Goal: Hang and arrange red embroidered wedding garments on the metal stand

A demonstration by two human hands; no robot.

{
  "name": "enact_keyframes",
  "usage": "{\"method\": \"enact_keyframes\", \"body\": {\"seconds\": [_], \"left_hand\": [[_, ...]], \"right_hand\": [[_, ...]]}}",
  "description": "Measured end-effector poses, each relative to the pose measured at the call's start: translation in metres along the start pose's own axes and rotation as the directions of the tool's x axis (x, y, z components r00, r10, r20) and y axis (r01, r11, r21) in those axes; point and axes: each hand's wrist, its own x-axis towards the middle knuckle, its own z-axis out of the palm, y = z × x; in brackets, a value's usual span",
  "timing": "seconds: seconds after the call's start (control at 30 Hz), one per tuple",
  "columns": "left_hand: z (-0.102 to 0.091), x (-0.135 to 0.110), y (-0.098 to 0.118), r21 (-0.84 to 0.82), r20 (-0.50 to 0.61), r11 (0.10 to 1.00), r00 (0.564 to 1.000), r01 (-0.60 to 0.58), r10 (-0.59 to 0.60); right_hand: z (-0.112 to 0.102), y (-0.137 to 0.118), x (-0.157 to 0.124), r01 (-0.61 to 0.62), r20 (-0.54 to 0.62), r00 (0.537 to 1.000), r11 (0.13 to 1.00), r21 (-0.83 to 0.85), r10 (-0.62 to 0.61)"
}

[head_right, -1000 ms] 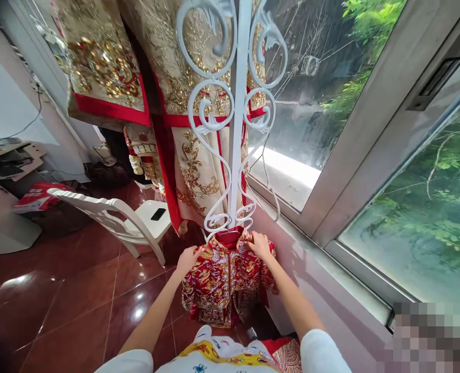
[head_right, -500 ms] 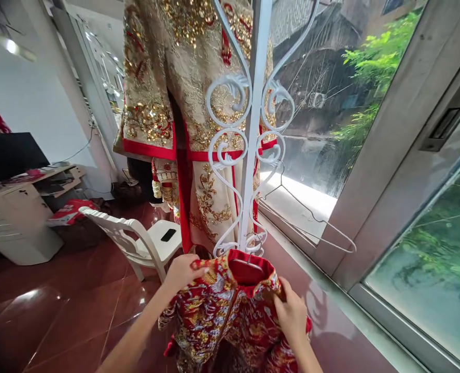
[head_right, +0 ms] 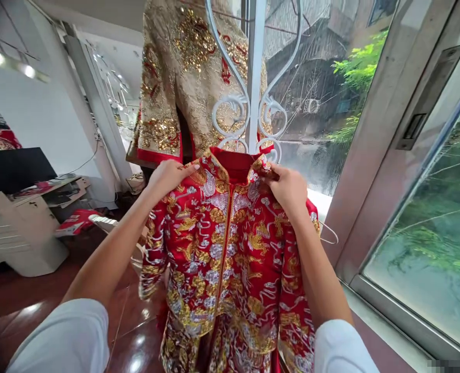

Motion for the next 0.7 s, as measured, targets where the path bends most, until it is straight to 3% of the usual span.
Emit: {"method": "enact_keyframes", "body": {"seconds": [0.17,0.27,0.37,0.47,0.53,0.63,0.7], "left_hand": [[0.022,-0.031,-0.018,-0.013,0.090,0.999,0.995,0.032,-0.030],[0.026,-0.048,-0.010,0.030,-0.089,1.000,0.996,-0.008,0.010],[0.034,-0.072,0.012,0.096,-0.373,0.990,0.918,-0.105,0.134],[0.050,-0.095,0.039,0.138,-0.408,0.947,0.855,-0.289,0.321],[0.061,-0.099,0.055,0.175,-0.363,0.875,0.797,-0.450,0.483],[0.069,-0.088,0.069,0.236,-0.263,0.738,0.689,-0.633,0.675],[0.069,-0.076,0.071,0.245,-0.189,0.691,0.666,-0.680,0.722]], "right_hand": [[0.022,0.014,-0.003,0.018,0.106,0.994,0.999,0.038,-0.022],[0.027,0.021,-0.006,0.083,0.081,0.993,0.996,0.031,-0.085],[0.032,0.013,-0.023,0.205,-0.090,0.975,0.979,-0.013,-0.205],[0.046,-0.012,-0.058,0.154,-0.279,0.947,0.987,-0.046,-0.161],[0.061,-0.028,-0.080,0.057,-0.212,0.976,0.998,-0.004,-0.057],[0.087,-0.039,-0.092,-0.070,0.019,0.997,0.988,0.141,0.068],[0.103,-0.036,-0.089,-0.118,0.107,0.991,0.936,0.332,0.087]]}}
